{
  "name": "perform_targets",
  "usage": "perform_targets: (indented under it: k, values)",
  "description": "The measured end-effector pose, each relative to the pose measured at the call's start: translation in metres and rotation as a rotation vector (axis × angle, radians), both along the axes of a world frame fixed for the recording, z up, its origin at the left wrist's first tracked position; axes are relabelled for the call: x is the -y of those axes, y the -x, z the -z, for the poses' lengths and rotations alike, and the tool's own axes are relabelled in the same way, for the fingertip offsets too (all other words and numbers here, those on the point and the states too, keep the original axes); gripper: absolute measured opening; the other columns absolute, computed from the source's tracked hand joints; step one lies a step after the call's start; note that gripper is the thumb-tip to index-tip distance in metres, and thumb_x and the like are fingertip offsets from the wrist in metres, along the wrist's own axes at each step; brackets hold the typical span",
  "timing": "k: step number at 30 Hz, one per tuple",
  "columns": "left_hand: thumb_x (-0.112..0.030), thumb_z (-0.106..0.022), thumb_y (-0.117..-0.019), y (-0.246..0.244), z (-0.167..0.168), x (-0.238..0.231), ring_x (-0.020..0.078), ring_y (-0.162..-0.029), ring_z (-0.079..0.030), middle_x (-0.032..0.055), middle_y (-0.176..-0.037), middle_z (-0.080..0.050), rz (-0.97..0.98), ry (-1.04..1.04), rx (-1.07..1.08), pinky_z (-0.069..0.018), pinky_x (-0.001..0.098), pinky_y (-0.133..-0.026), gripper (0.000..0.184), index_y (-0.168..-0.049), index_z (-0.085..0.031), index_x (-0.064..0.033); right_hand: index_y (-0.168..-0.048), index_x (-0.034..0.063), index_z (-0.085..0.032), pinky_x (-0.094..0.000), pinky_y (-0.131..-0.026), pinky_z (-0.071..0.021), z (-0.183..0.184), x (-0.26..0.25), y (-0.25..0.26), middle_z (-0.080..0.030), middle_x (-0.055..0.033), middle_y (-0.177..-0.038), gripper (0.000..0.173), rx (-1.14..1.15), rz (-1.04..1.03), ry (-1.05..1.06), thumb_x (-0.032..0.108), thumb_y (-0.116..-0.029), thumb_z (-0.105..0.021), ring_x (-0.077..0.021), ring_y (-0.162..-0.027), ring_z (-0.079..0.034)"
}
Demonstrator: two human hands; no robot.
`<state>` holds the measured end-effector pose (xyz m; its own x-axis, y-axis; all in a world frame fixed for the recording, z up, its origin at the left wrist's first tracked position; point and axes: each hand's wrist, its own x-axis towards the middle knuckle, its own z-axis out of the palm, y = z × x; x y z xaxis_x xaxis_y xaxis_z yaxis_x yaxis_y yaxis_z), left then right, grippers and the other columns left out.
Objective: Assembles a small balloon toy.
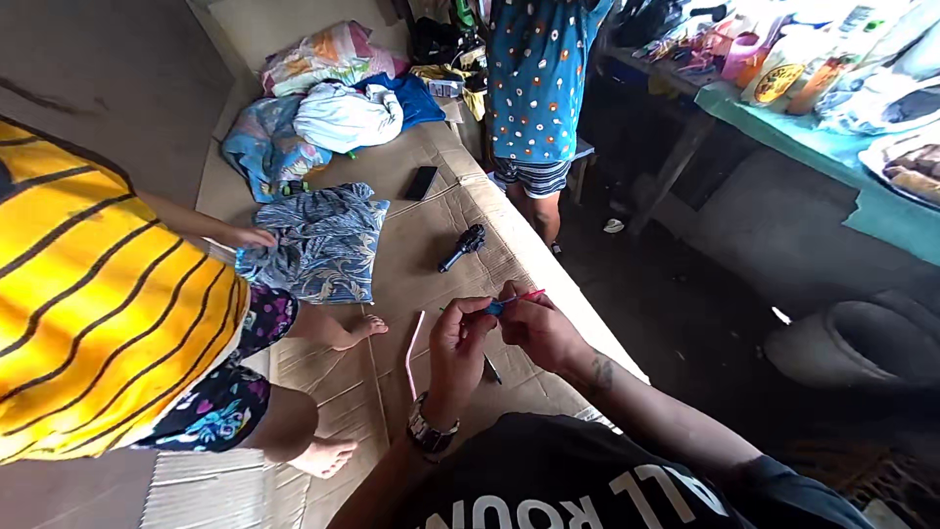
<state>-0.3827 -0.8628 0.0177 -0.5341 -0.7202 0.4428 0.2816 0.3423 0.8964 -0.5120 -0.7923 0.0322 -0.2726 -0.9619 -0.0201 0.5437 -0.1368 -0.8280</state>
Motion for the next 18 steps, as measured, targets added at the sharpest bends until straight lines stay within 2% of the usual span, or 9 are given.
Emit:
perform_targets:
  k: [3,7,8,10,12,14,16,18]
  values:
    - [0.000,-0.058,-0.0963,0.002,0.006,-0.001,0.0092,-0.093,-0.069,-0.0010,-0.104,-0.071,0.041,-0.154,-0.118,-0.0593,0.0300,-0.085,0.018,-0.110,-0.067,-0.0065,-0.078,0.0182,-0.050,-0.0171,-0.046,-0.0324,0.002,0.000,-0.001,-0.049,0.0092,-0.060,0.021,-0.045,-0.033,0.022,0.003,-0.0906,-0.045,0.0004,-0.048,-0.040]
    - [-0.017,-0.064,-0.0998,-0.001,0.008,0.007,0.0095,-0.109,-0.066,-0.0036,-0.114,-0.071,0.159,-0.105,-0.157,-0.0559,0.0297,-0.094,0.013,-0.110,-0.071,-0.0193,-0.084,0.0194,-0.053,-0.0191,-0.048,-0.0365,0.009,-0.005,-0.001,-0.052,0.0081,-0.061,0.018,0.080,-0.120,0.056,0.007,-0.0932,-0.045,-0.0015,-0.050,-0.044]
    - [-0.015,-0.063,-0.1002,-0.004,0.005,0.011,0.0096,-0.111,-0.065,-0.0030,-0.117,-0.070,0.201,-0.077,-0.113,-0.0552,0.0296,-0.096,0.014,-0.111,-0.070,-0.0176,-0.087,0.0186,-0.055,-0.0186,-0.049,-0.0377,0.013,-0.006,0.001,-0.054,0.0089,-0.064,0.018,0.008,-0.085,0.106,0.006,-0.0946,-0.044,-0.0003,-0.052,-0.046]
    - [-0.007,-0.061,-0.0994,-0.008,-0.007,0.018,0.0093,-0.112,-0.065,0.0012,-0.120,-0.068,0.231,0.046,0.030,-0.0569,0.0283,-0.094,0.013,-0.111,-0.066,-0.0067,-0.089,0.0141,-0.060,-0.0151,-0.056,-0.0416,0.021,-0.005,0.012,-0.058,0.0119,-0.075,0.017,-0.318,0.052,0.226,0.003,-0.0952,-0.047,0.0045,-0.062,-0.049]
    - [-0.007,-0.064,-0.0967,-0.010,-0.014,0.023,0.0099,-0.106,-0.066,0.0094,-0.117,-0.067,0.167,0.210,0.165,-0.0584,0.0259,-0.089,0.016,-0.107,-0.065,0.0045,-0.087,0.0047,-0.062,-0.0141,-0.067,-0.0425,0.019,-0.005,0.026,-0.056,0.0065,-0.083,0.014,-0.685,0.119,0.302,0.004,-0.0956,-0.052,0.0044,-0.074,-0.050]
    - [-0.010,-0.069,-0.0952,-0.009,-0.015,0.024,0.0080,-0.094,-0.068,0.0107,-0.105,-0.069,0.078,0.340,0.234,-0.0582,0.0232,-0.084,0.020,-0.107,-0.067,0.0065,-0.086,-0.0012,-0.064,-0.0162,-0.069,-0.0431,0.010,-0.007,0.034,-0.058,-0.0025,-0.082,0.017,-0.947,0.130,0.334,0.006,-0.0969,-0.053,-0.0006,-0.076,-0.052]
    - [-0.008,-0.069,-0.0949,-0.007,-0.014,0.023,0.0062,-0.088,-0.068,0.0108,-0.101,-0.070,0.043,0.411,0.238,-0.0583,0.0206,-0.081,0.018,-0.105,-0.070,0.0067,-0.085,-0.0021,-0.064,-0.0177,-0.065,-0.0442,0.003,-0.007,0.033,-0.059,-0.0071,-0.079,0.016,-1.092,0.174,0.342,0.006,-0.0945,-0.054,-0.0045,-0.072,-0.054]
    - [-0.006,-0.067,-0.0953,-0.004,-0.014,0.020,0.0062,-0.088,-0.067,0.0115,-0.099,-0.069,0.004,0.449,0.230,-0.0576,0.0190,-0.081,0.013,-0.099,-0.071,0.0060,-0.094,-0.0032,-0.064,-0.0186,-0.065,-0.0486,0.004,-0.009,0.028,-0.062,-0.0096,-0.084,0.014,-1.145,0.234,0.308,0.008,-0.0940,-0.056,-0.0063,-0.071,-0.057]
